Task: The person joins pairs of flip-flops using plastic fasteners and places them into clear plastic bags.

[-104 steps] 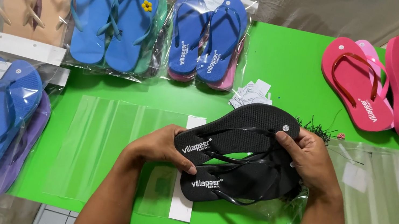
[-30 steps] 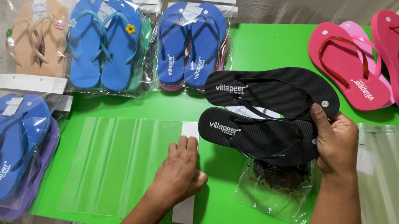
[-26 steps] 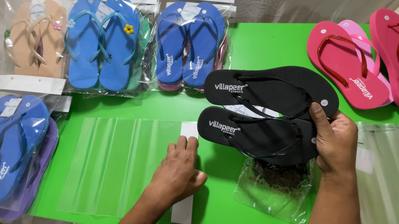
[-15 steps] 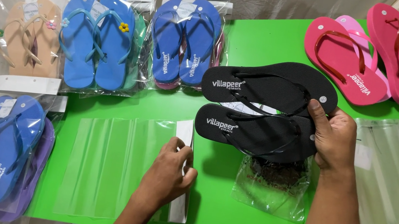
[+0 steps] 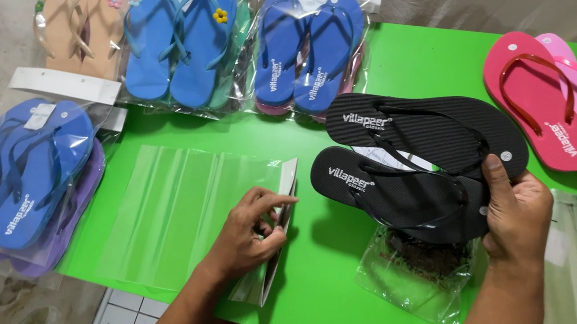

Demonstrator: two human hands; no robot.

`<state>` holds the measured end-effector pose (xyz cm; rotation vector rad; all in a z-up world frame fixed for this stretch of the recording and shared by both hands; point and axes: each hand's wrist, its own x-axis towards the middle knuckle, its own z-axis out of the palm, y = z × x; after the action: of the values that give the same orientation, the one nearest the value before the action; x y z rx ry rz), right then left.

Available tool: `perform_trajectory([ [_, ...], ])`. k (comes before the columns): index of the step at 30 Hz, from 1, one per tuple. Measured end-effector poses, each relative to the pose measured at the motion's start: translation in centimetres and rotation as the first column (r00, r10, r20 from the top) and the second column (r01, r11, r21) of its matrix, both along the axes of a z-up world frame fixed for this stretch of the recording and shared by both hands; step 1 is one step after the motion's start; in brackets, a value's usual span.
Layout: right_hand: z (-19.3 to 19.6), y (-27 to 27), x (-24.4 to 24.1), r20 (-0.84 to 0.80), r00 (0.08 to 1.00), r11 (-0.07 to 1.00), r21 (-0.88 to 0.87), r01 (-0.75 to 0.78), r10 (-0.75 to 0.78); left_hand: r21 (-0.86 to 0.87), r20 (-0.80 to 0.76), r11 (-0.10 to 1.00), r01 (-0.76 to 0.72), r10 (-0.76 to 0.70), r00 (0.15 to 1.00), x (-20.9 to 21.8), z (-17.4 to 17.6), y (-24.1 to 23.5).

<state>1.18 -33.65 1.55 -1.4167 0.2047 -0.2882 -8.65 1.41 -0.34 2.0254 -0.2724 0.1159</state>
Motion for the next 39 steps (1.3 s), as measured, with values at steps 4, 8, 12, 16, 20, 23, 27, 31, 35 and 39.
perform_trajectory([
  [4,0.5,0.0,-0.5,-0.1,0.995,0.998,-0.05,-0.027,0.022,-0.02,-0.155,0.998,-0.062,0.058,0.986,0.2,0.8,-0.2],
  [8,1.2,0.1,-0.6,-0.302,0.936,0.982,-0.005,-0.189,0.179,-0.033,-0.237,0.996,-0.088,0.078,0.968,0.4,1.2,-0.5],
  [12,0.3,-0.5,-0.4,-0.435,0.849,0.949,0.046,-0.313,0.301,-0.037,-0.223,0.993,-0.116,0.105,0.969,0.4,0.5,-0.7],
  [16,0.9,-0.1,-0.5,-0.495,0.775,0.911,0.095,-0.401,0.393,-0.111,-0.186,0.981,-0.157,0.135,0.973,0.2,-0.6,-0.7],
  [20,2.1,0.9,-1.0,-0.571,0.763,0.931,0.008,-0.365,0.304,-0.116,-0.106,0.968,-0.223,0.212,0.972,-0.2,-0.2,-0.8],
  [23,2.9,1.3,-1.2,-0.604,0.757,0.935,-0.052,-0.352,0.251,-0.037,0.045,0.977,-0.211,0.213,0.976,-0.5,0.4,-0.9],
  [27,4.2,2.3,-1.5,-0.621,0.753,0.934,-0.09,-0.345,0.218,0.024,0.165,0.98,-0.197,0.19,0.968,-1.0,1.1,-1.0],
  [31,3.5,1.8,-1.3,-0.618,0.744,0.939,-0.027,-0.343,0.254,0.161,0.221,0.976,-0.149,0.111,0.969,-0.9,1.3,-1.1],
  [35,2.0,0.7,-0.9,-0.589,0.743,0.935,0.064,-0.35,0.318,0.298,0.211,0.953,-0.06,-0.004,0.977,-1.0,1.0,-1.3],
  [39,3.4,1.7,-1.3,-0.598,0.754,0.951,0.051,-0.304,0.273,0.262,0.176,0.964,-0.055,0.009,0.984,-1.1,1.7,-1.9],
])
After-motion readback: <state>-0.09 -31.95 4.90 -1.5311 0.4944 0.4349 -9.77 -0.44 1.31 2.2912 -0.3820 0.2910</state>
